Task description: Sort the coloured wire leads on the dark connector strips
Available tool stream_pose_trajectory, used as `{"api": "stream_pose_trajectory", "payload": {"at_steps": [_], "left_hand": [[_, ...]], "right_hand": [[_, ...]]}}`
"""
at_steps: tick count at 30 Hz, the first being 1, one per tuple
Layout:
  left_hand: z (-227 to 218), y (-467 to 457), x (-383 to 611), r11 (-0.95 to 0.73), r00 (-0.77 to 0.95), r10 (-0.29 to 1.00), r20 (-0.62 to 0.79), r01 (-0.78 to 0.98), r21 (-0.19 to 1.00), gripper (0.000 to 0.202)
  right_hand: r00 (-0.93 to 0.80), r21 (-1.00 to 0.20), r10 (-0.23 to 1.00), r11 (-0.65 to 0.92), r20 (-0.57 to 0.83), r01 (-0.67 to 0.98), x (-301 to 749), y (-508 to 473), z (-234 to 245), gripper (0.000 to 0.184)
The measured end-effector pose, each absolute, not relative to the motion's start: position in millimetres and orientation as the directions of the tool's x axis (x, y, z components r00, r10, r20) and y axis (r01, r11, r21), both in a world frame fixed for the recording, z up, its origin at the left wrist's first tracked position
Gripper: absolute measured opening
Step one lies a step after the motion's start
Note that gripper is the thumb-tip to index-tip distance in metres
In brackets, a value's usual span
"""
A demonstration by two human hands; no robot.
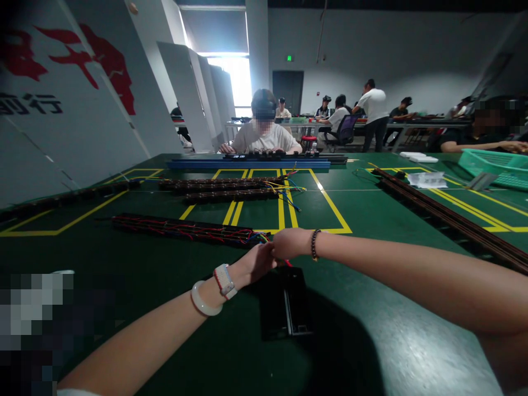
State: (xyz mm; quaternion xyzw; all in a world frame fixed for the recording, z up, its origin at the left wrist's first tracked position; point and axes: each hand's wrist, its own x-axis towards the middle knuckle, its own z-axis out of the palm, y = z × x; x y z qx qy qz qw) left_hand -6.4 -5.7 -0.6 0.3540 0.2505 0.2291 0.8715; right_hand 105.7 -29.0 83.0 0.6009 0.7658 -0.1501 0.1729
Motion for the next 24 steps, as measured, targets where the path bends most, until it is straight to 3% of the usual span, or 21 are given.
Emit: {"api": "stream_pose_trajectory", "payload": {"at_steps": [2, 4, 6, 10, 13, 16, 21, 24], "left_hand": [[-3.0, -4.7, -5.9, 0.657, 0.772, 0.563, -0.295, -0.202, 0.726, 0.021], [-2.8, -4.9, -5.1, 0.665, 0.773, 0.558, -0.300, -0.201, 0.719, 0.025], [-0.8, -6.1, -4.0, 0.658, 0.771, 0.571, -0.284, -0.222, 0.719, 0.026], [0.3, -6.8, -3.0, 0.586, 0.756, 0.619, -0.213, -0.264, 0.766, 0.025], [-2.2, -4.4, -4.4, 0.549, 0.757, 0.626, -0.187, -0.257, 0.795, 0.030], [-2.2, -2.9, -6.9, 0.568, 0.768, 0.613, -0.186, -0.266, 0.779, 0.032], [3.0, -4.4, -9.2, 0.613, 0.813, 0.569, -0.120, -0.323, 0.721, 0.031], [3.3, -4.9, -9.2, 0.621, 0.806, 0.573, -0.153, -0.304, 0.723, 0.031]], "right_hand": [[-0.186, -0.179, 0.845, 0.110, -0.502, 0.978, 122.2, -25.3, 81.4, 0.040], [-0.200, -0.440, 0.789, -0.098, -0.581, 0.893, 139.3, -24.2, 72.7, 0.047], [-0.274, -0.640, 0.741, -0.262, -0.613, 0.722, 154.0, -26.6, 58.7, 0.051], [-0.420, -0.852, 0.748, -0.388, -0.514, 0.352, 167.9, -36.4, 29.1, 0.049], [-0.515, -0.913, 0.771, -0.403, -0.373, 0.059, 165.7, -41.1, 16.3, 0.039], [-0.526, -0.908, 0.797, -0.407, -0.299, -0.101, 161.2, -42.0, 10.9, 0.036], [-0.476, -0.897, 0.825, -0.417, -0.305, -0.148, 160.7, -41.4, 6.4, 0.034], [-0.490, -0.892, 0.805, -0.437, -0.333, -0.112, 161.3, -42.9, 6.8, 0.035]]}}
